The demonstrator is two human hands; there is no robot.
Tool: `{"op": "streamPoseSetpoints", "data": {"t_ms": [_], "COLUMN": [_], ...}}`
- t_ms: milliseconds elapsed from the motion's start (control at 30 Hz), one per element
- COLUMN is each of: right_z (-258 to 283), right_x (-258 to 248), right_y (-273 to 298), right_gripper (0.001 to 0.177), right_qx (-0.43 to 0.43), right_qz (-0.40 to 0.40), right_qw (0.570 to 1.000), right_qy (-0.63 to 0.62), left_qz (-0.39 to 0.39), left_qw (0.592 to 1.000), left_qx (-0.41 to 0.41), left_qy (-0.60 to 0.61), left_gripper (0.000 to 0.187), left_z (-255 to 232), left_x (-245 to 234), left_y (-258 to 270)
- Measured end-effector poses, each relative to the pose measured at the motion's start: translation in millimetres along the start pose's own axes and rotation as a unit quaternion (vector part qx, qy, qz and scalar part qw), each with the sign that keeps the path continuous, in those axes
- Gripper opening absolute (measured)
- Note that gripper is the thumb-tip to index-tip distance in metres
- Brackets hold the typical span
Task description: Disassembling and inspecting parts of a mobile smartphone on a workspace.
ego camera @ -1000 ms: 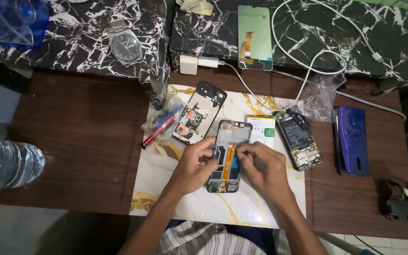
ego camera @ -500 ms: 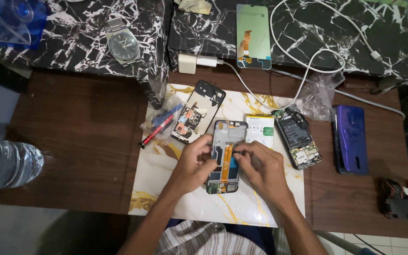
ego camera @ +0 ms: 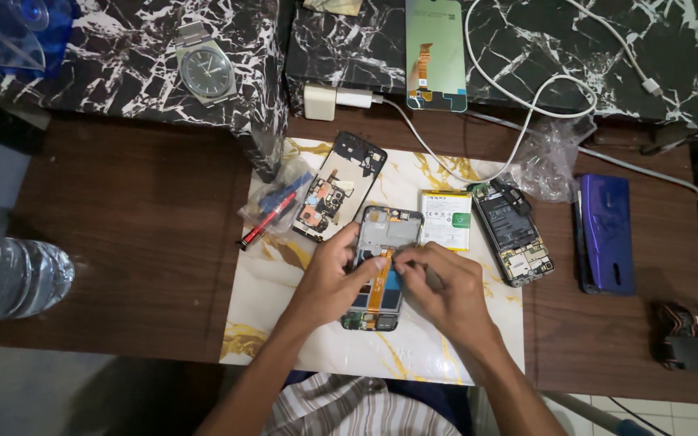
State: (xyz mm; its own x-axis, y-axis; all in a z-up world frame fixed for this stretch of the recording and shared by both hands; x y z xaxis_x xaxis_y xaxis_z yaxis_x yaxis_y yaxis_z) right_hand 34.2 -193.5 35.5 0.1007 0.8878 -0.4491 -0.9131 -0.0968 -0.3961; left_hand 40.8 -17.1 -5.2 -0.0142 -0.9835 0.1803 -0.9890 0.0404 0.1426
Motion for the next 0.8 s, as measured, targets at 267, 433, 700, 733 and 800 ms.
{"op": "streamPoseSetpoints", "data": {"t_ms": [267, 433, 700, 733, 800], "right_z": [0, 1, 2, 2, 3], "right_x": [1, 2, 1, 1, 1], "right_y": [1, 2, 2, 3, 3], "right_gripper": [0.013, 0.011, 0.016, 0.016, 0.016], "right_qx": [0.023, 0.049, -0.005, 0.002, 0.001], "right_qz": [0.002, 0.019, -0.005, -0.001, 0.002], "right_qw": [1.000, 0.999, 1.000, 1.000, 1.000], "right_qy": [0.001, -0.005, 0.006, -0.001, 0.000], "left_qz": [0.010, 0.004, -0.005, -0.002, -0.002], "left_qw": [1.000, 1.000, 0.999, 0.999, 0.999], "left_qx": [0.023, -0.004, -0.016, -0.016, -0.009], "left_qy": [0.019, 0.012, 0.038, 0.047, 0.040], "left_gripper": [0.030, 0.030, 0.030, 0.030, 0.030], "left_z": [2, 1, 11, 12, 11], "left_x": [-2, -2, -3, -3, -4], "left_y": [-1, -1, -4, -4, -4]}}
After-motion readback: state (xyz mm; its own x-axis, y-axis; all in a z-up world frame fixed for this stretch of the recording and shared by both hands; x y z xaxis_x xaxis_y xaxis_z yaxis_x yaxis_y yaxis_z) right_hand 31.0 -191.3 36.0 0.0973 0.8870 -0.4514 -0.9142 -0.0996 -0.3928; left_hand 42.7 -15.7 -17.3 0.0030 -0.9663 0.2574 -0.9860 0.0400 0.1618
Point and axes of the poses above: each hand's wrist, its own y-axis away from the middle knuckle, its own x-axis out of the palm, z = x × y, the point moved 4 cm from there along -y, towards the middle knuckle, and after that the axes turned 13 degrees about -z, right-handed, at the moved point
